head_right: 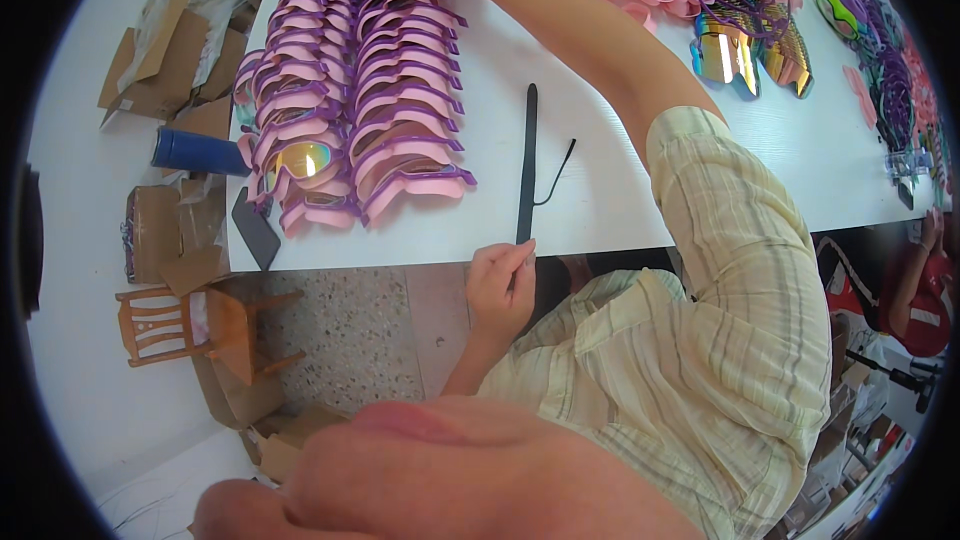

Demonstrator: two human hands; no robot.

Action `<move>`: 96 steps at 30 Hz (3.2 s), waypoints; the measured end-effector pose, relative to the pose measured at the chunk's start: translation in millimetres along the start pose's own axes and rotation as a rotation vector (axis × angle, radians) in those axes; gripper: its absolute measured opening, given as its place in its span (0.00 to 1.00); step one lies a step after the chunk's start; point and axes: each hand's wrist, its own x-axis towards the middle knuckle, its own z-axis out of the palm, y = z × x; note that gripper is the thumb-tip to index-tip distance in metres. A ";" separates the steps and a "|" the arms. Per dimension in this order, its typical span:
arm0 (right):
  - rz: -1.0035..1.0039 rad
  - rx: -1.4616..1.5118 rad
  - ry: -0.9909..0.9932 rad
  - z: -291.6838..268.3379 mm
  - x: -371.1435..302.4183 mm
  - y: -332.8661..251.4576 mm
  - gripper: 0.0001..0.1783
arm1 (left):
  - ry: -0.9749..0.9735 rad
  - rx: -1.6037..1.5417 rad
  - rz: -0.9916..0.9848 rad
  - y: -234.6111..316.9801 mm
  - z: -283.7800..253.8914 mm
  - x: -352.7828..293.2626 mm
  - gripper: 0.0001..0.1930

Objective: The person assembles swimming goggles by inserting lenses into goggle frames by hand and stacking the finished goggles on the table.

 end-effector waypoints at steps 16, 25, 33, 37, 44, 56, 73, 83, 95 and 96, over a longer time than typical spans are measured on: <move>0.035 -0.181 0.097 -14.6 -14.6 -3.6 0.21 | -0.019 0.024 -0.008 -2.9 2.1 -2.6 0.12; -0.247 -0.310 -0.068 -43.4 -120.4 -17.3 0.20 | -0.061 0.156 -0.010 -9.7 0.0 -6.5 0.12; -0.481 -0.879 -0.470 -196.4 -277.2 -21.9 0.07 | -0.059 0.126 -0.082 9.6 5.1 -13.5 0.12; -0.448 -1.033 -0.121 -223.8 -254.5 12.8 0.08 | -0.158 0.067 -0.106 41.9 28.3 -4.7 0.11; -0.438 -0.972 -0.027 -240.3 -185.8 58.6 0.16 | -0.465 -0.222 -0.188 84.0 71.5 15.2 0.13; -0.327 -0.740 -0.226 -252.0 -362.5 -30.2 0.16 | -0.152 -1.264 -1.064 92.8 130.5 68.1 0.27; -0.086 -0.671 -0.123 -394.9 -369.7 6.2 0.19 | -0.543 0.033 -0.596 92.1 159.0 91.4 0.19; -0.514 -1.252 0.694 -443.5 -297.8 70.1 0.20 | -0.316 0.337 0.084 48.6 135.1 94.0 0.14; 0.058 -0.253 0.205 -369.2 -409.0 -7.4 0.19 | -0.473 -0.332 -0.822 50.4 85.8 111.2 0.13; 0.005 -0.268 0.026 -362.0 -412.6 0.0 0.19 | -0.453 -0.565 -0.840 45.7 82.7 107.7 0.15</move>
